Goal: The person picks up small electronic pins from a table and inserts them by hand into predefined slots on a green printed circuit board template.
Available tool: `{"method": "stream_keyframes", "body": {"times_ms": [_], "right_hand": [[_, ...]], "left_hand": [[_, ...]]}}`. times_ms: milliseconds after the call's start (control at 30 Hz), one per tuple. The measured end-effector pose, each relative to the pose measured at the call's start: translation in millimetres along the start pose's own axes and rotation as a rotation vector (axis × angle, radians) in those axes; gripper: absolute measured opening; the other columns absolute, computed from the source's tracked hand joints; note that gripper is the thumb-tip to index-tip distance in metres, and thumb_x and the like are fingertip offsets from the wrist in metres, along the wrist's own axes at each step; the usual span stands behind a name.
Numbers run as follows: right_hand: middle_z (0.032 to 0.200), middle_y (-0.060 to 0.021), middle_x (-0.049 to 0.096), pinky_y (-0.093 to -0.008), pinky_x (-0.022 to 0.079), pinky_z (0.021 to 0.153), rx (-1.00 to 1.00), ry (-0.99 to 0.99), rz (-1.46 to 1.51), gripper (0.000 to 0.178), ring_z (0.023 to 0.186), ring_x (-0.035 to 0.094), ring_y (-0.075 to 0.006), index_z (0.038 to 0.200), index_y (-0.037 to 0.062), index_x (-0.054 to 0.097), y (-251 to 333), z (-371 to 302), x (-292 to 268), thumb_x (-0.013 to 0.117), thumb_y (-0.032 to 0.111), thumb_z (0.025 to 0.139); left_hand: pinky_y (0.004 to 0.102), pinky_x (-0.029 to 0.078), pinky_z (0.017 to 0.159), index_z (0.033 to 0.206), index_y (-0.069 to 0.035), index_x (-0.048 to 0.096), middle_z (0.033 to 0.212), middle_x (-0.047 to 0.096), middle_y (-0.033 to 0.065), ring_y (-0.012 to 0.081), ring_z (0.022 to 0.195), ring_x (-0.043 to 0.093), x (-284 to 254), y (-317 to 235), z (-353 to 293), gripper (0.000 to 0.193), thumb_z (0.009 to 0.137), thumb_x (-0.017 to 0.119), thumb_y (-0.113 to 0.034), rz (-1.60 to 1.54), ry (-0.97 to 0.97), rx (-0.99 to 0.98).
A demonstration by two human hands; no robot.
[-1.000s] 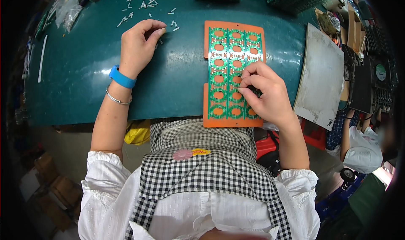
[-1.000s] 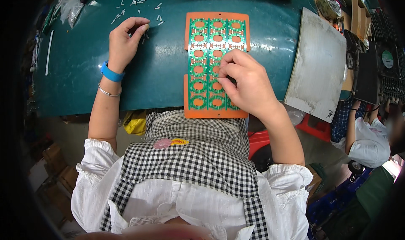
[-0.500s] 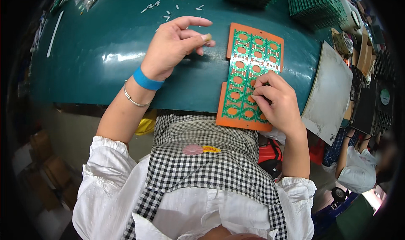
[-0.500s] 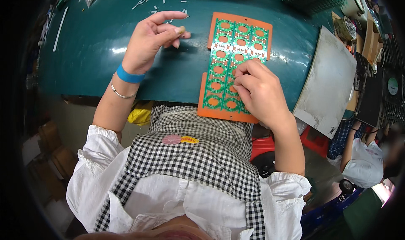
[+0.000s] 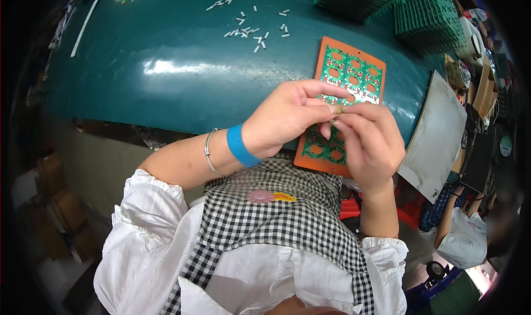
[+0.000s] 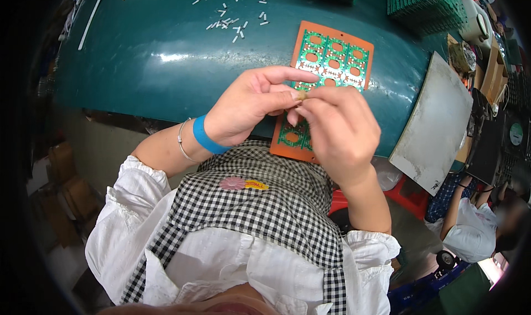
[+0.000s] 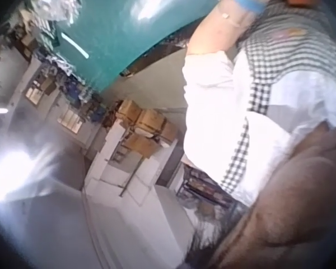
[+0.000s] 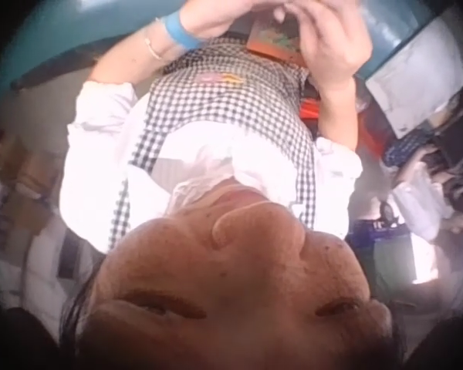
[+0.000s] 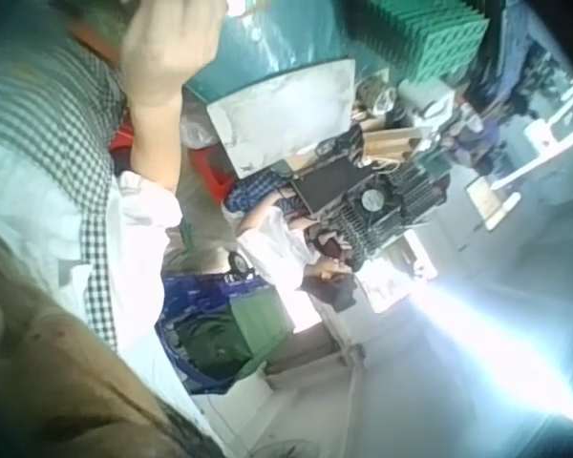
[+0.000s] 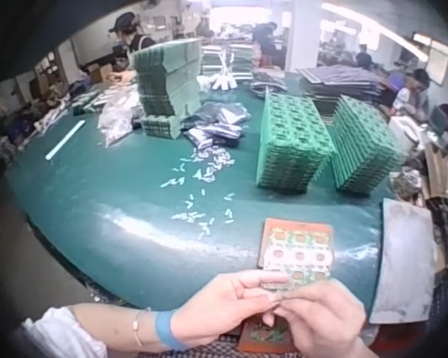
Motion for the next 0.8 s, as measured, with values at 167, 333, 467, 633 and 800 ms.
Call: {"method": "stream_keyframes", "body": {"times_ms": [167,333,467,633,800], "right_hand": [[0.09,-0.01,0.066,-0.0289,0.051,0.074,0.495,-0.017,0.353,0.014,0.081,0.063,-0.0177,0.083,-0.0031,0.064,-29,-24,-24,0.073,-0.008,0.073],[0.091,-0.0109,0.067,-0.027,0.05,0.076,0.628,0.141,0.332,0.008,0.085,0.064,-0.0169,0.084,-0.0045,0.067,-37,-48,-25,0.068,-0.009,0.078],[0.092,-0.0084,0.066,-0.0311,0.05,0.072,0.584,0.154,0.141,0.011,0.088,0.062,-0.0224,0.078,-0.0003,0.067,-27,-60,-17,0.074,-0.004,0.072],[0.093,-0.0068,0.063,-0.0332,0.049,0.076,0.527,0.125,0.058,0.012,0.091,0.058,-0.0233,0.078,0.0009,0.067,-23,-70,-8,0.077,-0.001,0.07],[0.091,-0.0067,0.062,-0.0337,0.048,0.075,0.509,0.089,0.026,0.011,0.088,0.057,-0.0234,0.078,0.0007,0.067,-22,-73,-5,0.076,-0.001,0.071]], "left_hand": [[0.0291,0.05,0.074,0.105,-0.008,0.07,0.089,0.07,0.0066,0.0176,0.08,0.063,-44,-36,4,0.019,0.086,0.067,-0.007,1.266,-0.272,0.613],[0.0387,0.044,0.08,0.083,-0.016,0.07,0.092,0.062,-0.001,0.0249,0.094,0.057,-122,-65,23,0.01,0.076,0.076,-0.019,1.714,-0.443,0.689],[0.0335,0.047,0.072,0.088,-0.006,0.066,0.088,0.06,0.0035,0.0241,0.083,0.056,-134,-62,30,0.011,0.08,0.073,-0.009,1.669,-0.349,0.708],[0.0369,0.043,0.078,0.086,-0.01,0.066,0.084,0.059,0.001,0.0233,0.086,0.056,-134,-56,36,0.01,0.082,0.072,-0.017,1.61,-0.359,0.613],[0.0352,0.041,0.081,0.086,-0.011,0.064,0.087,0.058,0.001,0.0219,0.088,0.054,-128,-54,34,0.008,0.084,0.07,-0.016,1.536,-0.28,0.622]]}}
Point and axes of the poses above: each hand's wrist, its own z-axis towards the middle knuckle, its own x-axis out of the palm, y = z × x, the point moved 4 cm from there along z, towards the middle knuckle
